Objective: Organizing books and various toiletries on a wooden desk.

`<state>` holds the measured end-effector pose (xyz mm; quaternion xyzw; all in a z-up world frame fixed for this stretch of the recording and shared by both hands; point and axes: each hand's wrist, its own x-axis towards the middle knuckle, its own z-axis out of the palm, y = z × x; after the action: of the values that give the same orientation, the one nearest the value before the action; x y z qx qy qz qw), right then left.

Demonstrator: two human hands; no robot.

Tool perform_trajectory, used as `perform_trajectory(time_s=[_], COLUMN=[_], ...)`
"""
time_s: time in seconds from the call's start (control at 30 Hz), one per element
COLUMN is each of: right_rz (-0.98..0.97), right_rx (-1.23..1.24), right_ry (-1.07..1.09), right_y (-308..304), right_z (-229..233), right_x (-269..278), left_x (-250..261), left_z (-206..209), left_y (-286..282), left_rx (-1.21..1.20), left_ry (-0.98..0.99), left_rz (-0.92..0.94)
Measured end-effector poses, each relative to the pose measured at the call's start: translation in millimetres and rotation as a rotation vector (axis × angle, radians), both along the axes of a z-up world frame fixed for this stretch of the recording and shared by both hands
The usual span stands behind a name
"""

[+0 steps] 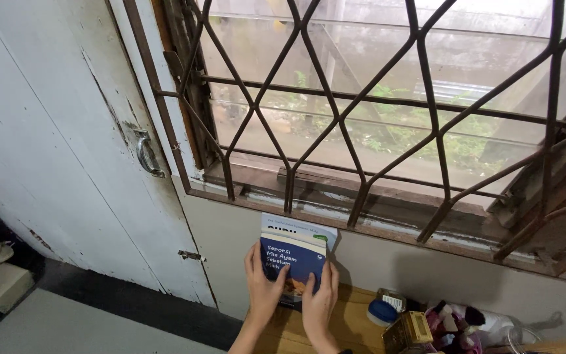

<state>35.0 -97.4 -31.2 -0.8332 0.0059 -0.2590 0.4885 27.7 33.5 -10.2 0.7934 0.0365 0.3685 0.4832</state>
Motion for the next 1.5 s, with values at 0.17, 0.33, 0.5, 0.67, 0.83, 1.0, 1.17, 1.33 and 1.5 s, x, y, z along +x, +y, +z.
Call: perform_trajectory(time_s=[0.17, 0.33, 0.5, 0.67, 0.83, 1.0, 1.17, 1.33, 1.5], right_rz=[-0.006, 0.060, 0.016, 0.002, 0.028, -0.026, -0.035, -0.062, 0.004], right_rx=[-0.022, 0.036, -0.068, -0.031, -0.006, -0.040, -0.029, -0.073, -0.011], right_ry=[-0.002, 0.003, -0.108, 0.067, -0.033, -0.040, 0.013, -0.012, 0.095], right_y=[-0.3, -2.4, -8.4, -13.6, -15.5, -14.9, -12.9, -13.4, -13.6], right_z=[1.2, 15.7, 9.4, 8.3, 4.2, -1.1, 2.3, -4.0, 7.8], right_x=[4.4, 3.2, 8.0, 13.1, 17.8, 21.5, 21.2, 24.2, 17.6], left_x=[7.5, 9.3, 6.7, 7.8, 5.9, 8.0, 8.0, 7.3, 5.2], left_z=[-8.3, -9.0, -12.2, -24.3, -16.7, -17.7, -20.7, -19.6, -20.5], left_y=[4.1, 3.7, 7.5, 14.0, 16.9, 16.8, 12.1, 6.7, 3.5], left_rx=[0.036, 0.047, 0.086, 0.083, 0.102, 0.069, 0.076, 0.073, 0.102], left_ry=[-0.035, 0.005, -0.022, -0.022, -0.056, -0.028, -0.037, 0.005, 0.013], left_rz=[0.017, 0.024, 0.007, -0.013, -0.023, -0.005, 0.023, 0.000, 0.008])
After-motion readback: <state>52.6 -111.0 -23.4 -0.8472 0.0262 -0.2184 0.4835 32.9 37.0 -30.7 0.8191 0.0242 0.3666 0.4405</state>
